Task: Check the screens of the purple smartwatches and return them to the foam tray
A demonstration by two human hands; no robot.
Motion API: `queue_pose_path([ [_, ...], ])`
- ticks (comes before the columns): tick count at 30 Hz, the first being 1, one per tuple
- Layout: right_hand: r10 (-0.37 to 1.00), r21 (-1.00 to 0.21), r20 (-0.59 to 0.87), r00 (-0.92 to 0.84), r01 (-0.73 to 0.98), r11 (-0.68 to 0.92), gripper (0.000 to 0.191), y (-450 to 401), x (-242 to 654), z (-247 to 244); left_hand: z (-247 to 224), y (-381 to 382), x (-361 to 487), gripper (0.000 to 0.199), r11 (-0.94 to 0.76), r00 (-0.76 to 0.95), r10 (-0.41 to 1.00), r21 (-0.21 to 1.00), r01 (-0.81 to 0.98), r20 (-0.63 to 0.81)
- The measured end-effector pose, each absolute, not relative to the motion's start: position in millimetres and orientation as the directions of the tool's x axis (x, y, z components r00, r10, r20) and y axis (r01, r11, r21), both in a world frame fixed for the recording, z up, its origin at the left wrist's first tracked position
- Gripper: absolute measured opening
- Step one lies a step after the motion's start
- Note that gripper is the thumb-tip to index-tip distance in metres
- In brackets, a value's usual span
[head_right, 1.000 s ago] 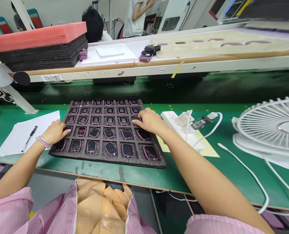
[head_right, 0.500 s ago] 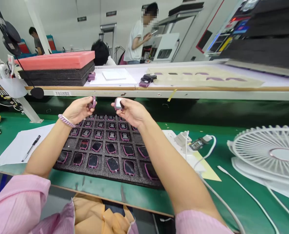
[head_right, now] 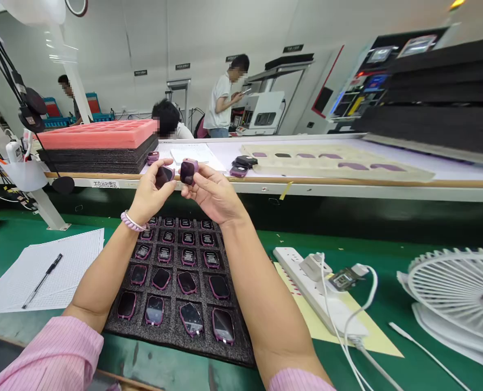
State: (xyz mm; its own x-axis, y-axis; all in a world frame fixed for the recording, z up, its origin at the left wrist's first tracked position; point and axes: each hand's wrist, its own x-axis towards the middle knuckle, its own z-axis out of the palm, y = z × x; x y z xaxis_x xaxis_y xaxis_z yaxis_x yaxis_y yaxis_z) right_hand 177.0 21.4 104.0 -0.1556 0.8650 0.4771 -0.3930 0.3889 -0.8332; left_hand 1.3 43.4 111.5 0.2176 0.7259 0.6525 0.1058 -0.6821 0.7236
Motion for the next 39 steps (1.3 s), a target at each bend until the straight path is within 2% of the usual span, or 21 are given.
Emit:
queue_pose_path([
  [4, 0.847, -0.822, 0.492, -0.202, -0.429, 0.376, 0.056, 17, 174, 102, 111, 34, 3, 0.044, -0.726, 0.232, 0.687, 0.667, 0.167, 0.689],
  [8, 0.842, -0.803, 0.494, -0.217, -0.486, 0.346, 0.05, 18, 176, 101, 107, 38, 6, 0.045, -0.748, 0.156, 0.664, 0.649, 0.139, 0.732],
  [10, 0.849, -0.794, 0.481, -0.22, -0.518, 0.317, 0.045, 19, 179, 99, 103, 43, 6, 0.047, -0.74, 0.135, 0.672, 0.665, 0.095, 0.728],
  [15, 0.85, -0.783, 0.475, -0.228, -0.55, 0.29, 0.036, 23, 185, 99, 107, 49, 4, 0.044, -0.62, 0.19, 0.767, 0.784, -0.03, 0.613],
  [19, 0.874, -0.799, 0.439, -0.207, -0.534, 0.276, 0.03, 11, 185, 88, 107, 35, -9, 0.042, -0.609, 0.206, 0.775, 0.793, -0.005, 0.597],
  [21, 0.896, -0.814, 0.387, -0.217, -0.538, 0.221, 0.03, -4, 184, 71, 91, 18, -20, 0.042, -0.58, 0.238, 0.795, 0.814, 0.028, 0.558],
  [24, 0.928, -0.848, 0.222, -0.299, -0.529, 0.032, 0.037, -39, 179, 35, 51, -18, -35, 0.042, -0.48, 0.29, 0.851, 0.872, 0.092, 0.438],
  [27, 0.927, -0.836, 0.06, -0.37, -0.526, -0.156, 0.043, -76, 172, 7, 13, -54, -45, 0.048, -0.361, 0.301, 0.902, 0.923, 0.133, 0.31],
  [29, 0.923, -0.827, -0.002, -0.384, -0.519, -0.217, 0.043, -92, 167, -3, -3, -68, -47, 0.052, -0.311, 0.304, 0.915, 0.944, 0.112, 0.265],
  [34, 0.95, -0.831, -0.014, -0.313, -0.524, -0.185, 0.045, -99, 163, -8, -13, -68, -40, 0.06, -0.302, 0.302, 0.911, 0.953, 0.021, 0.282],
  [39, 0.944, -0.853, 0.04, -0.328, -0.503, -0.138, 0.047, -100, 169, -13, -16, -66, -41, 0.048, -0.343, 0.222, 0.925, 0.93, 0.132, 0.31],
])
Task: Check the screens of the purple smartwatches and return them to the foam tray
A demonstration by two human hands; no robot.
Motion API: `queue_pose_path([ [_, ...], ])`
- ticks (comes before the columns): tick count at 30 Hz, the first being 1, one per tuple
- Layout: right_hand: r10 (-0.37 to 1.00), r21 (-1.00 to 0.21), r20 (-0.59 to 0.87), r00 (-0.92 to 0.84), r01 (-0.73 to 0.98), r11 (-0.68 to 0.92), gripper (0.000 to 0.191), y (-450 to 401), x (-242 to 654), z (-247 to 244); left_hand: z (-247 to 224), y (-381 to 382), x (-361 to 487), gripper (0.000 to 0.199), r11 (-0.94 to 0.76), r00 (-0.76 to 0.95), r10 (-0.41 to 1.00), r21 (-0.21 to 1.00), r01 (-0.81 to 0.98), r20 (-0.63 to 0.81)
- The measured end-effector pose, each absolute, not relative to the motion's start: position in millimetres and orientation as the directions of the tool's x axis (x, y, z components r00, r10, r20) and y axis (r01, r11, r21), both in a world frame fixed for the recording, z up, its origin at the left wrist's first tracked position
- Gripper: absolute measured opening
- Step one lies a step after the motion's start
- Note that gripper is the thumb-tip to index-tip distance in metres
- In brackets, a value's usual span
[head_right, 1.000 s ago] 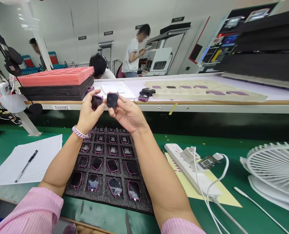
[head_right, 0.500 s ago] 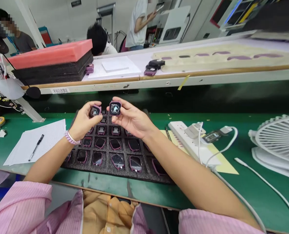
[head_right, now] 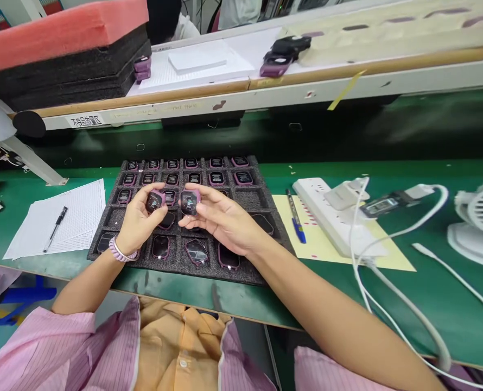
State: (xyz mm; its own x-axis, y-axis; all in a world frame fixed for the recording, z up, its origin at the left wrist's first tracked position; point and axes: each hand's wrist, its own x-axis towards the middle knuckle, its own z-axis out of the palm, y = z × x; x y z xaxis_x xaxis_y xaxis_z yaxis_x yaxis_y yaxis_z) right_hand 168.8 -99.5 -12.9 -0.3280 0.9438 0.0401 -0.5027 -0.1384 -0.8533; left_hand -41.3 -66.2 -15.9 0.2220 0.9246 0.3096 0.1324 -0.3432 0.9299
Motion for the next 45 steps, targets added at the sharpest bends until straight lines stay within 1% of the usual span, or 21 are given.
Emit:
queue_pose_path([
  [3, 0.931, -0.861, 0.061, -0.36, -0.49, -0.133, 0.043, -104, 169, -16, -17, -73, -43, 0.048, -0.351, 0.22, 0.925, 0.919, 0.18, 0.31],
  [7, 0.919, -0.865, 0.035, -0.392, -0.473, -0.169, 0.043, -109, 167, -18, -16, -80, -42, 0.048, -0.356, 0.246, 0.921, 0.908, 0.222, 0.302],
  [11, 0.914, -0.88, 0.024, -0.406, -0.443, -0.173, 0.044, -111, 168, -18, -16, -82, -42, 0.047, -0.356, 0.263, 0.917, 0.913, 0.2, 0.3],
  [16, 0.917, -0.886, 0.017, -0.399, -0.432, -0.172, 0.046, -113, 170, -16, -17, -84, -42, 0.045, -0.32, 0.245, 0.928, 0.938, 0.133, 0.282],
  [21, 0.914, -0.902, 0.008, -0.406, -0.398, -0.168, 0.046, -114, 170, -16, -16, -86, -42, 0.044, -0.331, 0.267, 0.922, 0.928, 0.172, 0.279],
  [24, 0.912, -0.901, 0.008, -0.41, -0.398, -0.171, 0.048, -114, 169, -18, -15, -85, -42, 0.043, -0.334, 0.28, 0.917, 0.93, 0.156, 0.283],
  [27, 0.907, -0.89, 0.027, -0.421, -0.423, -0.169, 0.044, -114, 170, -19, -15, -85, -42, 0.043, -0.354, 0.288, 0.908, 0.925, 0.135, 0.306],
  [31, 0.901, -0.891, 0.042, -0.433, -0.425, -0.162, 0.041, -114, 170, -18, -15, -85, -41, 0.043, -0.368, 0.297, 0.903, 0.916, 0.16, 0.311],
  [37, 0.914, -0.91, 0.01, -0.405, -0.383, -0.16, 0.05, -115, 169, -15, -17, -84, -39, 0.046, -0.329, 0.283, 0.917, 0.934, 0.136, 0.282],
  [42, 0.907, -0.908, 0.026, -0.42, -0.39, -0.154, 0.047, -115, 169, -17, -18, -84, -39, 0.045, -0.345, 0.294, 0.91, 0.926, 0.152, 0.291],
  [45, 0.908, -0.914, 0.019, -0.418, -0.375, -0.154, 0.05, -115, 169, -19, -19, -84, -39, 0.046, -0.343, 0.3, 0.91, 0.927, 0.153, 0.287],
])
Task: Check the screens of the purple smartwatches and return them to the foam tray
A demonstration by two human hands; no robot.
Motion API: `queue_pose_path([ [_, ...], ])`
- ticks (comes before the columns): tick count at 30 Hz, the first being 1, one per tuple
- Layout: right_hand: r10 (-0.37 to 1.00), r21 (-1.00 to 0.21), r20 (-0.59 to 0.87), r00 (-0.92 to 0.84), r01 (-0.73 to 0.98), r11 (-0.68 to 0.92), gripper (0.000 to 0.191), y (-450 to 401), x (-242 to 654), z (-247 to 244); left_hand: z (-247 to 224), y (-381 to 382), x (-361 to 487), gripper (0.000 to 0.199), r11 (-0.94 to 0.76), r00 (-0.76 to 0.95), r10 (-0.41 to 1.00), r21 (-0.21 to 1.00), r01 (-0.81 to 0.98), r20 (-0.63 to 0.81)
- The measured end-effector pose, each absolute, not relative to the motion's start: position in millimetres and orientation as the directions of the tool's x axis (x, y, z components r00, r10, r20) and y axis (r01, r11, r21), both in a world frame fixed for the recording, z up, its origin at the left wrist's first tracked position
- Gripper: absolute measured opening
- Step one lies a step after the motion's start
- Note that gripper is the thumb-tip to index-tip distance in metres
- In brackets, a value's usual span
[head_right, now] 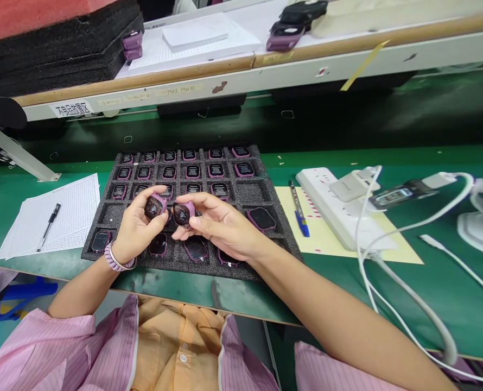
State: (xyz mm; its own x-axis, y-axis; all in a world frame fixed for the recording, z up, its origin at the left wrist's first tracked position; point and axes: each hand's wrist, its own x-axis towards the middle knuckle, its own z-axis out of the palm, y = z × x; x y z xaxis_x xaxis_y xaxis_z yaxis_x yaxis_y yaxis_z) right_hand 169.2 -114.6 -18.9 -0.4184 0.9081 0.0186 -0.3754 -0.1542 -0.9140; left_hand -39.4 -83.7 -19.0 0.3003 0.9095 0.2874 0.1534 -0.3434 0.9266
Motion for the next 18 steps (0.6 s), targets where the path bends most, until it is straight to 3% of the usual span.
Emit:
queue_pose_path([
  [18, 0.92, -0.92, 0.019, -0.391, -0.367, -0.136, 0.052, -113.9, 169.4, -18.8, -20.9, -84.6, -39.3, 0.05, -0.316, 0.301, 0.916, 0.939, 0.135, 0.265],
])
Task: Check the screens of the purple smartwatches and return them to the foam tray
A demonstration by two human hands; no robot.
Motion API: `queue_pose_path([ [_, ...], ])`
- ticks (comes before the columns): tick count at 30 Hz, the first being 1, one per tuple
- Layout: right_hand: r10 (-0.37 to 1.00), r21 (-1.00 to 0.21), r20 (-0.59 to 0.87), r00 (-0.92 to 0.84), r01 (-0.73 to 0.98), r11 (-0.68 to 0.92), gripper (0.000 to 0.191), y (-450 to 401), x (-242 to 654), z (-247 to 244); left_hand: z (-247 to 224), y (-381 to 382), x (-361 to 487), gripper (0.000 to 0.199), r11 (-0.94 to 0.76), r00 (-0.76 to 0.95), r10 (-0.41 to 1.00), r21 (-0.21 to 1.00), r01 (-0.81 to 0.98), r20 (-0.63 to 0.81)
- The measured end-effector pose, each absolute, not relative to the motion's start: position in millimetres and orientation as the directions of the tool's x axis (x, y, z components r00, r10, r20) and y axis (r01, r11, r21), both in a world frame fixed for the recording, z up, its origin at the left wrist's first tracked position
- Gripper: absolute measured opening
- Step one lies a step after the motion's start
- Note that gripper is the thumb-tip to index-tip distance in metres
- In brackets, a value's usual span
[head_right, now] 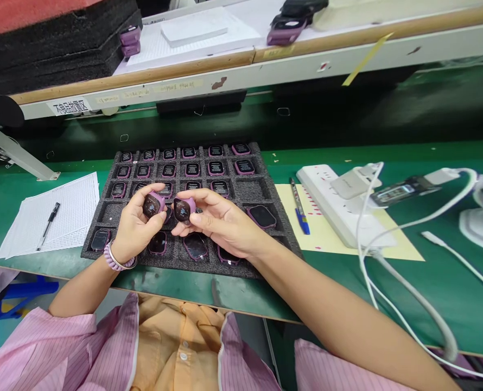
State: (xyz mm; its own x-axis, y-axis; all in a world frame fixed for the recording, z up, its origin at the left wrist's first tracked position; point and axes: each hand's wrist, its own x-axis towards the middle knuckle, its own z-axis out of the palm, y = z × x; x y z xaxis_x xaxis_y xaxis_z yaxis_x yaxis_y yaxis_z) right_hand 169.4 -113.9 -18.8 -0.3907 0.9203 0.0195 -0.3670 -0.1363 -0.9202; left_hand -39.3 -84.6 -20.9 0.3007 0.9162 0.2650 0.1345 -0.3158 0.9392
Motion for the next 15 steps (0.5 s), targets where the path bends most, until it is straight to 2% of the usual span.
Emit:
queue_pose_path([
  [15, 0.908, -0.902, 0.051, -0.416, -0.41, -0.137, 0.046, -114.6, 169.0, -19.8, -19.5, -86.1, -38.7, 0.049, -0.31, 0.304, 0.915, 0.944, 0.112, 0.265],
])
